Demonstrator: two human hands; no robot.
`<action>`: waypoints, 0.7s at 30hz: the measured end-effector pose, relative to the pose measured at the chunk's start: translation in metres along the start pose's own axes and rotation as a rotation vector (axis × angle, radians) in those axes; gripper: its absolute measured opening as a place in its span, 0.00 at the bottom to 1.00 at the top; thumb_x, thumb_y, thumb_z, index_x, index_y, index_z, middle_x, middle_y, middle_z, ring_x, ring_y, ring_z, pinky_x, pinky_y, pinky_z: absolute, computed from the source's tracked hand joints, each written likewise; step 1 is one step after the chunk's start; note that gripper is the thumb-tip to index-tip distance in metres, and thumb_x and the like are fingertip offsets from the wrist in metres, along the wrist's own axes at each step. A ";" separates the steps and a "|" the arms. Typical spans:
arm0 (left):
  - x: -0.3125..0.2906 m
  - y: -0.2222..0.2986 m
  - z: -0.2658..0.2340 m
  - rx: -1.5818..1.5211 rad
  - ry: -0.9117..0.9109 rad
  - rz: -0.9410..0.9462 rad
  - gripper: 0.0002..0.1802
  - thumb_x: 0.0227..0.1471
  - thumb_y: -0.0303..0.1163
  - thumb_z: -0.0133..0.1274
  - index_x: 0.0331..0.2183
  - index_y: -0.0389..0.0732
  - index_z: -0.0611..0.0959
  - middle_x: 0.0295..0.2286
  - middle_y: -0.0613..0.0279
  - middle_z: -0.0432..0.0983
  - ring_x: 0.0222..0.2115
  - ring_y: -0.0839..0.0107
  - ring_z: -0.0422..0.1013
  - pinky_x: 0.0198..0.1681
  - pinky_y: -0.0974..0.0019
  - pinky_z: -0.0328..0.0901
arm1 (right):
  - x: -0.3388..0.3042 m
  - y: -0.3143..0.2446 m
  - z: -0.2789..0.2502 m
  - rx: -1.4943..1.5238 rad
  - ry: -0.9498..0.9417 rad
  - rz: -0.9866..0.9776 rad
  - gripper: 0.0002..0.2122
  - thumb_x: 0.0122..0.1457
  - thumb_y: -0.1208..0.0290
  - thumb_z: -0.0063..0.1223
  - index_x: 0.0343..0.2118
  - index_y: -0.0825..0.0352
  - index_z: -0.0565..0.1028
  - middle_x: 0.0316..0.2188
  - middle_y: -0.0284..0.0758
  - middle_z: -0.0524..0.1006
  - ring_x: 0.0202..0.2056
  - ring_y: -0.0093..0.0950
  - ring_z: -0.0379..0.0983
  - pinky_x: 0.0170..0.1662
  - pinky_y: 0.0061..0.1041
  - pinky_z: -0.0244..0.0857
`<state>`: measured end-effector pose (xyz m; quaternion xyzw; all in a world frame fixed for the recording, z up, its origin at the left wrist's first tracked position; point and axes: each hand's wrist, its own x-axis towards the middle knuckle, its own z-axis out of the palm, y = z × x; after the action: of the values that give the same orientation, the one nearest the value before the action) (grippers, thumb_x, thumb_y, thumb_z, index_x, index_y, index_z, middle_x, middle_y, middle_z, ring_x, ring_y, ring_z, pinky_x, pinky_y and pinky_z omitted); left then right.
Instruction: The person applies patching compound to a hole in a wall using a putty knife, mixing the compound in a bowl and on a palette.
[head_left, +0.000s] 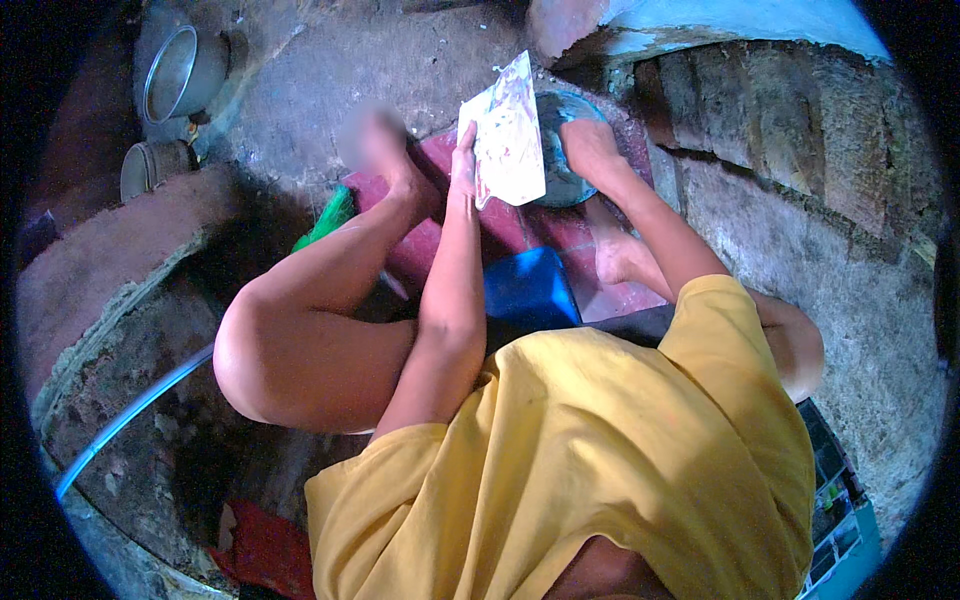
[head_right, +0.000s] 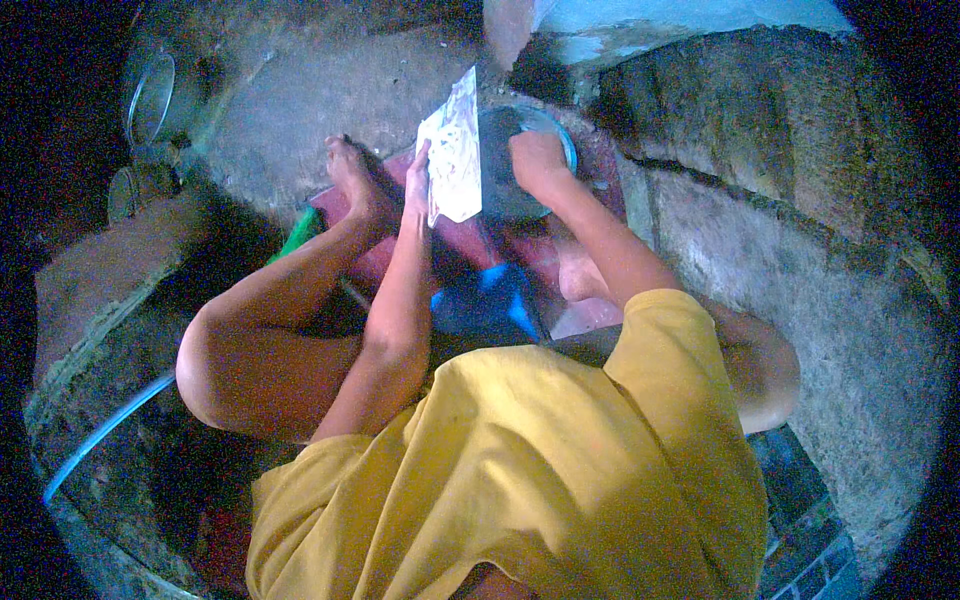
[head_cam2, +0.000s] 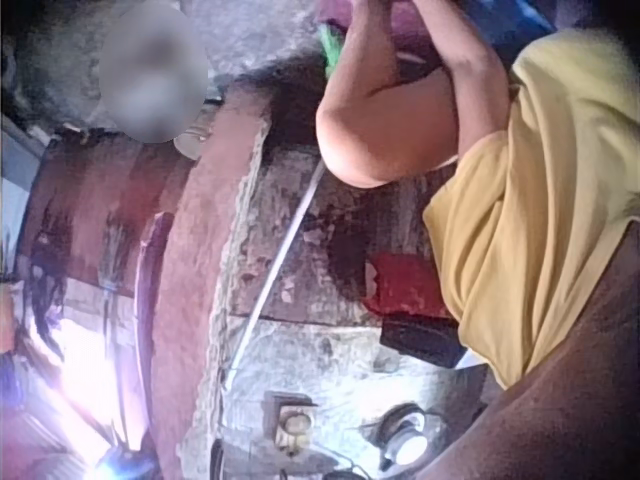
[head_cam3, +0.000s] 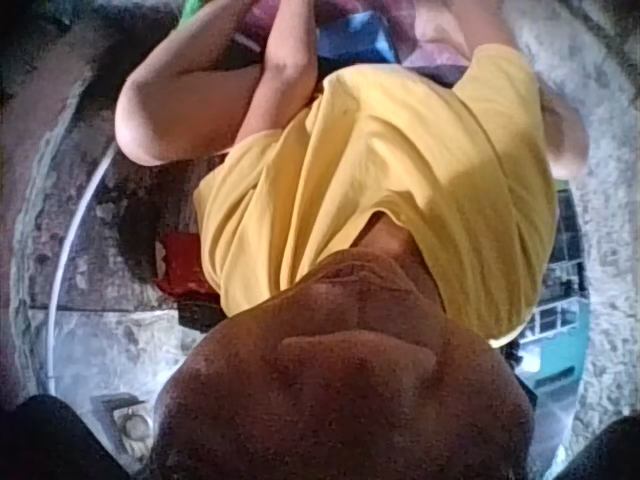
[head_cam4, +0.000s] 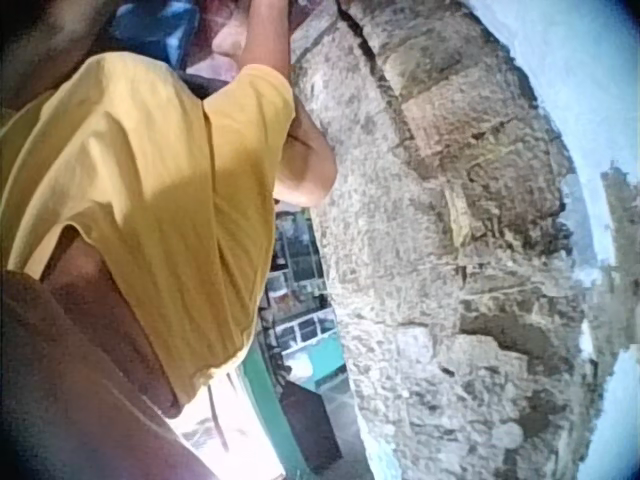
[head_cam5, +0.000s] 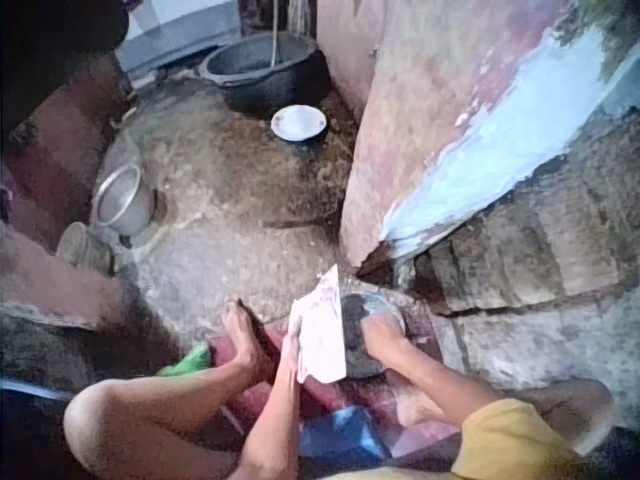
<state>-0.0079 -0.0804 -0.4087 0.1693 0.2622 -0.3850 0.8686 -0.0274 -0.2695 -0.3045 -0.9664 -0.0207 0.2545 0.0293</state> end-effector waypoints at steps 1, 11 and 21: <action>0.000 0.000 -0.005 -0.004 0.008 0.019 0.27 0.52 0.46 0.43 0.47 0.35 0.67 0.39 0.53 0.73 0.34 0.61 0.73 0.38 0.59 0.69 | -0.001 0.000 -0.011 0.001 -0.005 -0.002 0.05 0.41 0.77 0.49 0.22 0.68 0.76 0.26 0.45 0.76 0.31 0.41 0.73 0.33 0.37 0.67; -0.007 -0.011 -0.002 0.126 0.108 0.189 0.27 0.53 0.45 0.42 0.48 0.35 0.67 0.40 0.53 0.72 0.36 0.60 0.72 0.40 0.58 0.68 | 0.026 0.027 -0.036 0.047 -0.074 0.071 0.09 0.39 0.74 0.53 0.26 0.68 0.77 0.28 0.45 0.76 0.33 0.40 0.74 0.36 0.37 0.68; -0.008 -0.013 -0.015 0.133 0.191 0.209 0.24 0.54 0.41 0.39 0.49 0.37 0.66 0.43 0.55 0.70 0.39 0.62 0.70 0.43 0.60 0.66 | 0.009 0.045 -0.033 0.188 -0.082 0.059 0.10 0.39 0.72 0.50 0.27 0.67 0.76 0.29 0.45 0.76 0.34 0.40 0.73 0.36 0.38 0.67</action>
<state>-0.0271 -0.0767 -0.4174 0.2887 0.2982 -0.2913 0.8619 -0.0020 -0.3150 -0.2833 -0.9484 0.0308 0.2952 0.1112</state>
